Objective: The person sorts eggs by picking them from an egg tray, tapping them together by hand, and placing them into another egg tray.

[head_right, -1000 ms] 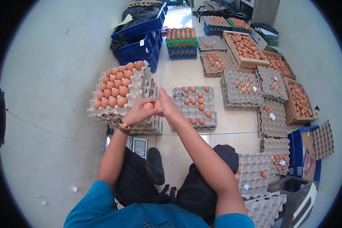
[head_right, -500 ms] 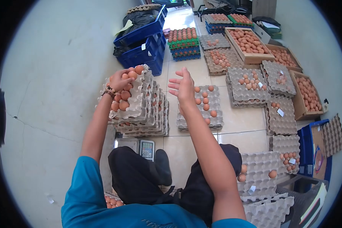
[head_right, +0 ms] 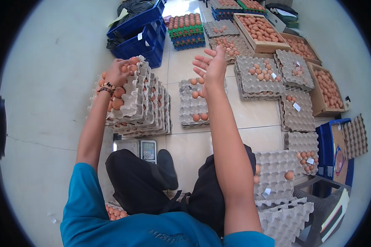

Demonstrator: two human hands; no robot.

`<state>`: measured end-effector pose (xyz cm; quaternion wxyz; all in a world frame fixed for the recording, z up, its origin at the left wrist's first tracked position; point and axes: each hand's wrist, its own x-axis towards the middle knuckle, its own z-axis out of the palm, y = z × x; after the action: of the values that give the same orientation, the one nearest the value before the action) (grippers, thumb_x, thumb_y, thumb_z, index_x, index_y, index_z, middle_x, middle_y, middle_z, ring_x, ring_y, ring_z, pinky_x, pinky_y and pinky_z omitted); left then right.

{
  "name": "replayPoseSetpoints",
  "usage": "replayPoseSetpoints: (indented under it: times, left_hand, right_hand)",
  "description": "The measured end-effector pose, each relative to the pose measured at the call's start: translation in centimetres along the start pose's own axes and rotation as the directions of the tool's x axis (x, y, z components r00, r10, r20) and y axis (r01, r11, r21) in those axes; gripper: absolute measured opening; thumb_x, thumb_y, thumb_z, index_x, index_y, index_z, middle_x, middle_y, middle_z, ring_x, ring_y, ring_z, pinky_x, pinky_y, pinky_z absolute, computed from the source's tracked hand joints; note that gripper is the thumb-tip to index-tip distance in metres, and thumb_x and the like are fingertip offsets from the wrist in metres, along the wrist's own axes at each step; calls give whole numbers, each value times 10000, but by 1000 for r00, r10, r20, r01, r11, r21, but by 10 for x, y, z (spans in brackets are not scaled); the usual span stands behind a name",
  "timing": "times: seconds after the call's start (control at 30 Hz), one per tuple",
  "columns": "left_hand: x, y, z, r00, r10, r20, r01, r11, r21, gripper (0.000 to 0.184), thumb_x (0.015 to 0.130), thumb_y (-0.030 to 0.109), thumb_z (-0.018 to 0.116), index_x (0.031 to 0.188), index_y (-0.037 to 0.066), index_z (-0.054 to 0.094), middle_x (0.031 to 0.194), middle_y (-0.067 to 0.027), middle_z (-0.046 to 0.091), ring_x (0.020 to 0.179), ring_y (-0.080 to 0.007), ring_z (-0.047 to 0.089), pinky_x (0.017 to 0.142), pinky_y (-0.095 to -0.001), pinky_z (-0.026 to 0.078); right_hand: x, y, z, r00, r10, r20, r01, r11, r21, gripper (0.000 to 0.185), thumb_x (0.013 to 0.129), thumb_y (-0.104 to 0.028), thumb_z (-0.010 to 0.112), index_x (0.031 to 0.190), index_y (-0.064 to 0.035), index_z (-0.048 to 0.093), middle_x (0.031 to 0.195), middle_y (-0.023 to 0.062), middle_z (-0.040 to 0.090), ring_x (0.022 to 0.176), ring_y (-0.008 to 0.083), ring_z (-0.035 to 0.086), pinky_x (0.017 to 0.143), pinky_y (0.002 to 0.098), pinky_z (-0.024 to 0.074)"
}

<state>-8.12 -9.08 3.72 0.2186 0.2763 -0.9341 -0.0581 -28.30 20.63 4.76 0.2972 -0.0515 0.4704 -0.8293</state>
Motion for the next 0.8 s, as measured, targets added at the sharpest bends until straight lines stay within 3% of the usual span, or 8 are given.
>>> replayPoseSetpoints:
  times: [0.13, 0.2, 0.27, 0.33, 0.43, 0.5, 0.57, 0.8]
  left_hand:
    - [-33, 62, -16, 981, 45, -187, -97, 956, -277, 257, 843, 214, 727, 1051, 64, 732, 957, -118, 721, 910, -266, 682, 847, -350, 519]
    - [-65, 110, -25, 985, -77, 154, 146, 848, -510, 237, 844, 231, 724, 995, 48, 732, 858, -117, 726, 823, -273, 691, 785, -350, 522]
    - [-89, 132, -21, 924, 252, 288, -32, 800, -599, 193, 891, 200, 716, 964, 22, 714, 790, -50, 691, 755, -105, 622, 731, -263, 512]
    - [-104, 141, -11, 827, 293, 479, 48, 813, -581, 210, 855, 236, 735, 941, 45, 724, 789, -81, 701, 765, -176, 673, 752, -298, 524]
    - [-120, 134, 16, 731, 327, 599, -64, 907, -417, 239, 807, 269, 750, 924, 62, 732, 826, -118, 714, 814, -286, 695, 777, -357, 536]
    - [-129, 127, 24, 670, 278, 688, -40, 939, -341, 231, 765, 263, 757, 929, 101, 751, 856, -129, 720, 863, -333, 685, 797, -418, 542]
    - [-128, 132, 18, 620, 165, 767, -1, 978, -210, 213, 761, 245, 759, 927, 112, 756, 853, -130, 719, 862, -319, 692, 795, -423, 547]
    - [-125, 142, 6, 658, 156, 737, 4, 978, -210, 210, 759, 238, 768, 944, 138, 757, 855, -131, 714, 887, -315, 690, 807, -433, 549]
  right_hand:
    - [23, 0, -15, 997, 6, -71, -8, 999, -36, 528, 980, -471, 417, 1197, -18, 578, 1022, 139, 639, 933, 218, 621, 856, 368, 497]
    - [44, 9, -26, 995, -43, -92, 28, 986, -164, 498, 964, -450, 470, 1197, -23, 576, 1008, 122, 641, 905, 201, 625, 815, 349, 508]
    - [67, 30, -41, 977, -136, -164, 90, 961, -263, 440, 892, -340, 593, 1100, 45, 629, 902, 156, 655, 762, 210, 638, 652, 333, 509]
    - [94, 67, -81, 978, -174, -113, 84, 830, -551, 404, 855, -322, 626, 1012, 48, 661, 824, 155, 667, 689, 222, 646, 613, 342, 515]
    - [128, 134, -171, 992, -46, -116, -77, 507, -858, 353, 788, -304, 674, 866, 40, 696, 710, 163, 677, 586, 252, 662, 589, 373, 544]
    - [113, 142, -198, 942, 266, -204, -223, 45, -974, 312, 790, -268, 663, 972, -19, 705, 855, 149, 703, 776, 253, 701, 627, 411, 578]
    - [106, 159, -216, 941, 281, -188, -64, -397, -916, 400, 744, -245, 689, 1082, -31, 696, 1000, 204, 715, 932, 316, 711, 772, 430, 586]
    - [100, 210, -191, 986, 124, -115, -85, -220, -972, 343, 749, -259, 688, 1027, -58, 682, 1034, 173, 712, 995, 335, 686, 878, 420, 539]
